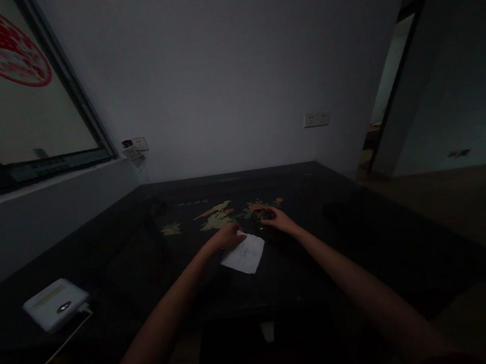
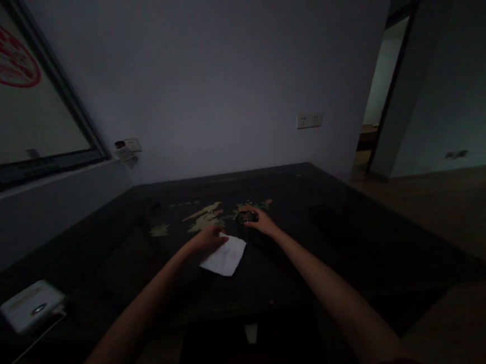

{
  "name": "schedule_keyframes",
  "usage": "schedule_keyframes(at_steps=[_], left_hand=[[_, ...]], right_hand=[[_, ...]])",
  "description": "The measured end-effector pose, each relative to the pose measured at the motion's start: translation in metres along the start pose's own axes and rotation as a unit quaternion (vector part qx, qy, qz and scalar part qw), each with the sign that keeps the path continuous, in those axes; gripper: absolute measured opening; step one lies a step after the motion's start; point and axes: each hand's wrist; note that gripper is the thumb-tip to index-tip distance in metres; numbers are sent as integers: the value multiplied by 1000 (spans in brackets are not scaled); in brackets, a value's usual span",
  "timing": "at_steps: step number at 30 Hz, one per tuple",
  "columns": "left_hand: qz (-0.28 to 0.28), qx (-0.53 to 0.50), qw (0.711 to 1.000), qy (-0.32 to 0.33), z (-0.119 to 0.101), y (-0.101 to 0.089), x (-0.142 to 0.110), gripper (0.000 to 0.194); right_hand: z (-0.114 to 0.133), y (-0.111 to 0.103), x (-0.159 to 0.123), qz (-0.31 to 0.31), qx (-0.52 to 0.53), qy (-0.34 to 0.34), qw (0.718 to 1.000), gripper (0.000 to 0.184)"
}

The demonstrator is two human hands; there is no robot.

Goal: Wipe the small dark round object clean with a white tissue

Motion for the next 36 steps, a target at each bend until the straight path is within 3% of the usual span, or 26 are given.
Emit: schedule_keyframes(at_steps=[5,9,11,16,21,26,30,36], left_hand=[[13,25,1000,-1,-29,28,16,20],[-89,94,991,-42,-34,41,17,31],[-97,116,987,-59,-31,40,13,40],[-45,91,992,-81,-14,31,9,50],[-14,58,996,-60,-3,30,16,28],[-30,34,998,-37,-4,31,17,18],[-40,-15,999,-32,-4,30,16,17],[-66,-160,981,-84,-3,25,17,18]], right_hand=[[9,3,2,27,2,-39,999,59],[15,7,-5,16,-75,-64,995,67],[18,7,-9,7,-129,-68,989,73],[20,12,-15,-31,-199,-52,978,79],[15,17,-15,-45,-206,-23,977,82],[9,20,-13,-76,-211,30,974,88],[7,23,-11,-91,-181,21,979,81],[11,19,-12,-122,-126,48,983,71]])
Point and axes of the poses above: each hand's wrist, its own x-axis towards the middle knuckle, its own y-axis out of the palm, z = x × y, and after that the axes turned 9 degrees about -x, right-handed
